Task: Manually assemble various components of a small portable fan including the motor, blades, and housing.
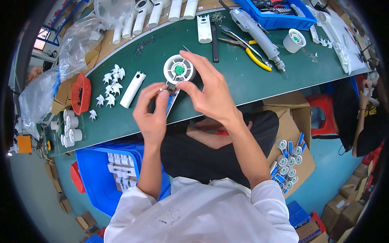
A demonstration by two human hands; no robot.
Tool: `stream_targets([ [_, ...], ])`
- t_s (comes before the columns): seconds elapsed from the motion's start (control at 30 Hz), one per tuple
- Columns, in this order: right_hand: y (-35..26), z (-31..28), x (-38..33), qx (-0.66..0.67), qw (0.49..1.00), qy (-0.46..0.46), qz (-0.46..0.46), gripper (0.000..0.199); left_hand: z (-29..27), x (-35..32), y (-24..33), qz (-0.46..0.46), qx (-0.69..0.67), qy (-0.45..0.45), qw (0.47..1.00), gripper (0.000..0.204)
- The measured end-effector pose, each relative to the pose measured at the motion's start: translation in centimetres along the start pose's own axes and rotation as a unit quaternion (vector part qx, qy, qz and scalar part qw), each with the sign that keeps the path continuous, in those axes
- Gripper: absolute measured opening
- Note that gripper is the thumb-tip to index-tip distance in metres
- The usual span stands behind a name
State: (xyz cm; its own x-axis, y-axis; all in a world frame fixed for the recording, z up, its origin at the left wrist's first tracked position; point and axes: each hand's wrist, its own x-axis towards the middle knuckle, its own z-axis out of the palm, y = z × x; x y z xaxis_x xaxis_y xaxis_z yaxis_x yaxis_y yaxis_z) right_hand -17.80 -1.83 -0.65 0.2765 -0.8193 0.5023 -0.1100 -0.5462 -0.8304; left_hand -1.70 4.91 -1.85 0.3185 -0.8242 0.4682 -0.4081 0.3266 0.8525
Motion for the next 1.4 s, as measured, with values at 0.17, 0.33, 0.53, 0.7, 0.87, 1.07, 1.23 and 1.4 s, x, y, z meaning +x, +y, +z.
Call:
stream_targets([
  [0.17,0.0,0.2,-0.1,0.006,0.999,-0.021,0.025,0.054,-2.3,0.4,0.7,-0.149,-0.065,0.031,0.986,0.013],
  [0.33,0.2,0.4,0.0,-0.010,0.999,-0.031,0.034,0.054,-4.0,0.4,1.0,-0.184,0.086,0.002,0.979,0.015],
  [0.53,0.1,0.7,0.3,-0.020,0.999,-0.037,0.029,0.053,-5.4,1.7,1.3,-0.264,-0.053,-0.028,0.963,0.014],
  [0.7,0.1,0.9,0.5,-0.040,0.998,-0.041,0.010,0.054,-4.2,1.8,2.4,-0.188,0.188,-0.110,0.958,0.012],
  [0.87,-0.4,1.2,0.5,-0.027,0.999,-0.036,0.020,0.053,-2.9,2.1,2.4,0.141,0.247,-0.095,0.954,0.021],
  [1.07,0.0,-0.5,0.8,-0.072,0.995,0.074,-0.004,0.036,-2.4,2.1,1.2,0.075,0.203,-0.122,0.969,0.021],
  [1.23,0.8,-3.3,2.4,-0.199,0.970,0.131,0.057,0.020,-2.4,1.7,1.8,0.025,0.269,-0.147,0.951,0.030],
  [1.4,0.9,-1.7,3.1,-0.272,0.962,0.005,0.025,0.030,-1.8,1.4,2.5,0.073,0.369,-0.170,0.911,0.039],
])
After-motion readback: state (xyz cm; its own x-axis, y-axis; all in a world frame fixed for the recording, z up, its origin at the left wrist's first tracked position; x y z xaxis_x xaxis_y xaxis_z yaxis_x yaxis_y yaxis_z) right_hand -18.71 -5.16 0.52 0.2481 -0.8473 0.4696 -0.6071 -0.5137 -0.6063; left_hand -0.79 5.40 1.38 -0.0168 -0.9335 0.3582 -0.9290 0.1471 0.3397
